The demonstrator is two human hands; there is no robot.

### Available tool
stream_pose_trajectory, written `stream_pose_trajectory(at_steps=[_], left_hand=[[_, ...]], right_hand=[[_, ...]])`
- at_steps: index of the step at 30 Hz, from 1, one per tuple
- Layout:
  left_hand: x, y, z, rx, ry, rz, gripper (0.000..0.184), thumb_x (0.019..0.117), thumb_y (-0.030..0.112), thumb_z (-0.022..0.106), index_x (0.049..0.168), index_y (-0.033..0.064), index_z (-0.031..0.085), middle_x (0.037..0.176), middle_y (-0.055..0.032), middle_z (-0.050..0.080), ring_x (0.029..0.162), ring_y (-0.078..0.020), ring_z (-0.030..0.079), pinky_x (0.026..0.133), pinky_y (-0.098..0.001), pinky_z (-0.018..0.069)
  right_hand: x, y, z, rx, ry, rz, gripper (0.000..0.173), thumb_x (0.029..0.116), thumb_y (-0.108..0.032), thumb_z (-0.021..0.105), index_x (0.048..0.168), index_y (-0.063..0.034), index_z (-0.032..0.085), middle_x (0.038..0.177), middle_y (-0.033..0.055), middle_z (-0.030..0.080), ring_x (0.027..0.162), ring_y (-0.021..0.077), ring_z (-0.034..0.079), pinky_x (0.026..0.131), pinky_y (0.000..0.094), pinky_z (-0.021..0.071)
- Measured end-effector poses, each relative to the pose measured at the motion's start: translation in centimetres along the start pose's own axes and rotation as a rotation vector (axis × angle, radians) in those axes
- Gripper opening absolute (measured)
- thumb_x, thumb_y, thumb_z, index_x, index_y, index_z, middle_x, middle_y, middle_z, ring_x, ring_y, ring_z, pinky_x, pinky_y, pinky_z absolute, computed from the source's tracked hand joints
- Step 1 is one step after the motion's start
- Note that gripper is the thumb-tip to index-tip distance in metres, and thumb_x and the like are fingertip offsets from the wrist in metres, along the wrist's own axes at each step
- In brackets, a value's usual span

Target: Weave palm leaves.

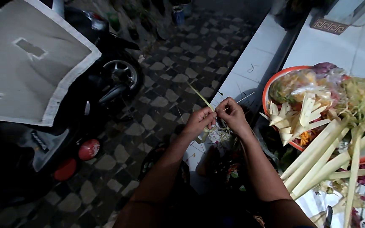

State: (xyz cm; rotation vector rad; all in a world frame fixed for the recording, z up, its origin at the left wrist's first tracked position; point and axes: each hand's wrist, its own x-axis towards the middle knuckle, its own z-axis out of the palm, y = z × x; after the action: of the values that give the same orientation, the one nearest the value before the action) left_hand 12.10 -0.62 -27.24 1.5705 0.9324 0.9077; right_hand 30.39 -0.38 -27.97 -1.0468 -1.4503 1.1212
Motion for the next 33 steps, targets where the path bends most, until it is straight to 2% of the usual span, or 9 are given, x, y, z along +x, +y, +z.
stream_pose_trajectory(at_steps=[4, 8, 13, 15, 19, 23, 28, 31, 33], left_hand=[[0.4, 0.4, -0.4, -0.157, 0.037, -0.163, 0.02, 0.1068, 0.013, 0.047, 0.101, 0.0026, 0.063, 0.078, -0.0021, 0.065, 0.064, -0.0076, 0.06, 0.059, -0.022, 0.052], [0.2, 0.8, -1.0, -0.33, 0.055, -0.251, 0.023, 0.108, 0.016, 0.042, 0.102, 0.0068, 0.062, 0.078, 0.0012, 0.062, 0.065, -0.0051, 0.058, 0.062, -0.0192, 0.0511], [-0.1, 0.8, -1.2, -0.415, -0.044, -0.323, 0.021, 0.1071, 0.017, 0.04, 0.105, 0.0095, 0.06, 0.083, 0.0031, 0.062, 0.066, -0.0046, 0.058, 0.067, -0.0214, 0.0544], [-0.2, 0.9, -1.4, -0.425, -0.066, -0.34, 0.02, 0.1066, 0.016, 0.041, 0.106, 0.0102, 0.059, 0.084, 0.0031, 0.062, 0.066, -0.0039, 0.058, 0.067, -0.0208, 0.0546], [-0.3, 0.5, -1.8, -0.455, -0.134, -0.321, 0.021, 0.106, 0.017, 0.045, 0.11, 0.0083, 0.063, 0.085, 0.0017, 0.064, 0.069, -0.0049, 0.059, 0.069, -0.0206, 0.0548], [-0.2, 0.8, -1.7, -0.307, -0.142, -0.23, 0.019, 0.1067, 0.015, 0.044, 0.099, 0.0086, 0.06, 0.084, 0.002, 0.063, 0.068, -0.0024, 0.056, 0.063, -0.0169, 0.0483], [0.0, 0.2, -1.2, 0.291, 0.069, 0.025, 0.02, 0.1064, 0.019, 0.053, 0.101, 0.0044, 0.066, 0.08, -0.0016, 0.065, 0.068, -0.0082, 0.06, 0.065, -0.0258, 0.0528], [0.1, -0.5, -0.7, 0.707, 0.21, 0.277, 0.021, 0.1039, 0.02, 0.057, 0.101, 0.005, 0.072, 0.09, -0.0077, 0.072, 0.084, -0.0197, 0.068, 0.083, -0.0432, 0.0526], [0.2, -0.6, -0.4, 0.77, 0.271, 0.368, 0.017, 0.1016, 0.018, 0.061, 0.101, 0.0066, 0.074, 0.095, -0.0076, 0.074, 0.088, -0.0202, 0.07, 0.085, -0.0438, 0.052]], right_hand=[[0.1, 0.3, 0.1, -0.056, 0.082, -0.091, 0.021, 0.1, -0.012, 0.064, 0.118, -0.0028, 0.059, 0.091, 0.0063, 0.066, 0.068, 0.0111, 0.062, 0.063, 0.029, 0.0558], [0.1, 0.0, -0.5, -0.122, 0.09, -0.143, 0.014, 0.1003, -0.013, 0.063, 0.11, -0.0032, 0.065, 0.088, 0.0053, 0.065, 0.064, 0.0087, 0.058, 0.059, 0.0252, 0.052], [0.5, 0.1, -0.3, -0.146, -0.061, -0.232, 0.039, 0.0955, -0.01, 0.07, 0.134, -0.0073, 0.066, 0.149, 0.0104, 0.051, 0.088, 0.0118, 0.068, 0.073, 0.0277, 0.0606], [0.6, -0.1, -0.4, -0.145, -0.116, -0.3, 0.036, 0.0964, -0.009, 0.068, 0.132, -0.0069, 0.068, 0.156, 0.0124, 0.045, 0.095, 0.012, 0.069, 0.077, 0.028, 0.0617], [0.4, 0.0, -1.1, -0.187, -0.18, -0.366, 0.016, 0.0988, -0.011, 0.066, 0.109, -0.0032, 0.076, 0.13, 0.011, 0.067, 0.106, 0.014, 0.07, 0.089, 0.0291, 0.0614], [0.3, 0.2, -1.0, -0.238, -0.119, -0.368, 0.009, 0.0965, -0.01, 0.07, 0.099, -0.0011, 0.073, 0.1, 0.0074, 0.07, 0.089, 0.0104, 0.069, 0.082, 0.0263, 0.0611], [0.2, 0.4, -0.6, -0.326, -0.048, -0.218, 0.014, 0.1002, -0.016, 0.066, 0.1, -0.0026, 0.071, 0.092, 0.0063, 0.069, 0.077, 0.0108, 0.068, 0.073, 0.0287, 0.0607], [0.3, 0.4, -0.2, -0.145, -0.065, 0.05, 0.016, 0.1037, -0.017, 0.061, 0.104, -0.0023, 0.066, 0.083, 0.0055, 0.069, 0.068, 0.0117, 0.067, 0.066, 0.0304, 0.0604], [0.3, 0.3, -0.2, 0.032, -0.085, 0.191, 0.016, 0.1052, -0.017, 0.058, 0.106, -0.0022, 0.064, 0.083, 0.0048, 0.067, 0.067, 0.011, 0.065, 0.066, 0.0289, 0.0592]])
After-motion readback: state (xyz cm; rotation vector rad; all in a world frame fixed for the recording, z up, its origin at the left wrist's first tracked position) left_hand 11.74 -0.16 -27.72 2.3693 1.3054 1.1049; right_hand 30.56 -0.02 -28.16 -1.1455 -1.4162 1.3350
